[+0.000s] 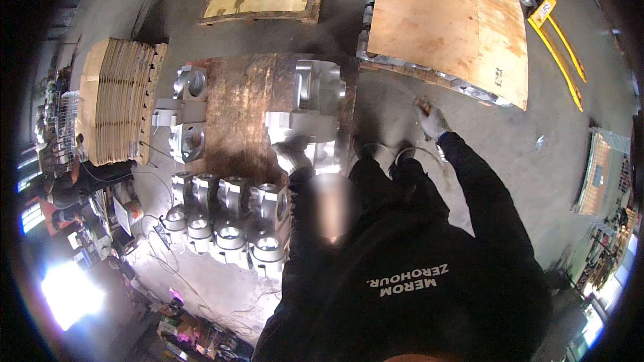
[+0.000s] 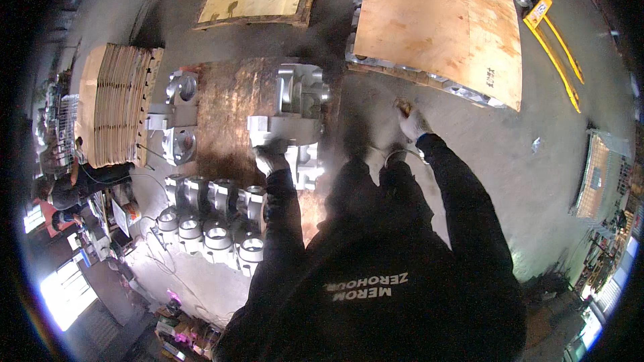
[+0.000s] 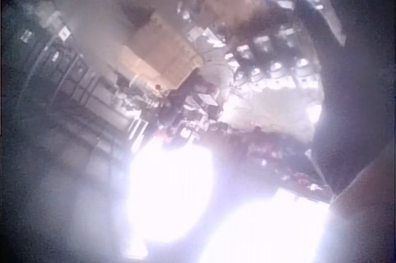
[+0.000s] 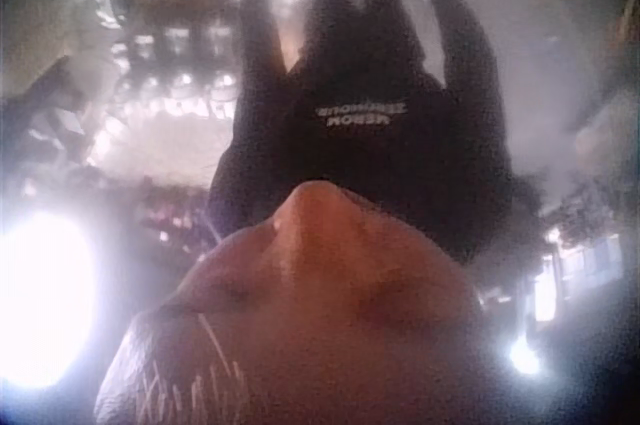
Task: The person uses a handheld spray tool to clean several metal parts on a workbench. They pick up each part, spray it from multiple angles, and place it back on the table, repeating this process for multiple items.
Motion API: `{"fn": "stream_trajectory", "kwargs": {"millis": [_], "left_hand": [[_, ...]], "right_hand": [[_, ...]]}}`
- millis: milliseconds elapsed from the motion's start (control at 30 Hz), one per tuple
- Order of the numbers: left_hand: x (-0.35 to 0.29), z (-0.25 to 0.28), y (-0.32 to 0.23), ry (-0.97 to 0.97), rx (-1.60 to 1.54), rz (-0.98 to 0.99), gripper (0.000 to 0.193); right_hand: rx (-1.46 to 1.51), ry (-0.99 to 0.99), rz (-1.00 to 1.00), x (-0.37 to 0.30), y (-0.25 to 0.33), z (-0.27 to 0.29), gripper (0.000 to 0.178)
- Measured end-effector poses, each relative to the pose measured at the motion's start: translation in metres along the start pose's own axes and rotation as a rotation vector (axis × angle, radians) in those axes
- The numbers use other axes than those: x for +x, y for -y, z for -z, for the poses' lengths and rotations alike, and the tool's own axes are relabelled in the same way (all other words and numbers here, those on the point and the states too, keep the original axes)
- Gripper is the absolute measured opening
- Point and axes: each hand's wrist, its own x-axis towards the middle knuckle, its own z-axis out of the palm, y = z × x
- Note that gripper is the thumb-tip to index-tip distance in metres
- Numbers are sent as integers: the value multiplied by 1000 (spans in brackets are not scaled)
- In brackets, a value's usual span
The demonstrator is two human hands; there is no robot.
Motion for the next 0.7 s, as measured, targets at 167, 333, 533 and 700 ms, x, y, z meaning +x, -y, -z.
{"fn": "stream_trajectory", "kwargs": {"millis": [167, 333, 533, 700], "left_hand": [[-3, -10, -15, 41, -13, 132, 53], [30, 18, -7, 280, 209, 198, 38], [85, 10, -45, 1054, 2374, -1243, 57], [157, -57, -77, 1019, 2082, -577, 59]], "right_hand": [[-87, 125, 59, -55, -28, -12, 35], [146, 173, 154, -107, -49, 18, 38], [152, 351, -330, -142, 23, 80, 38], [420, 202, -353, -83, 36, 58, 43]]}}
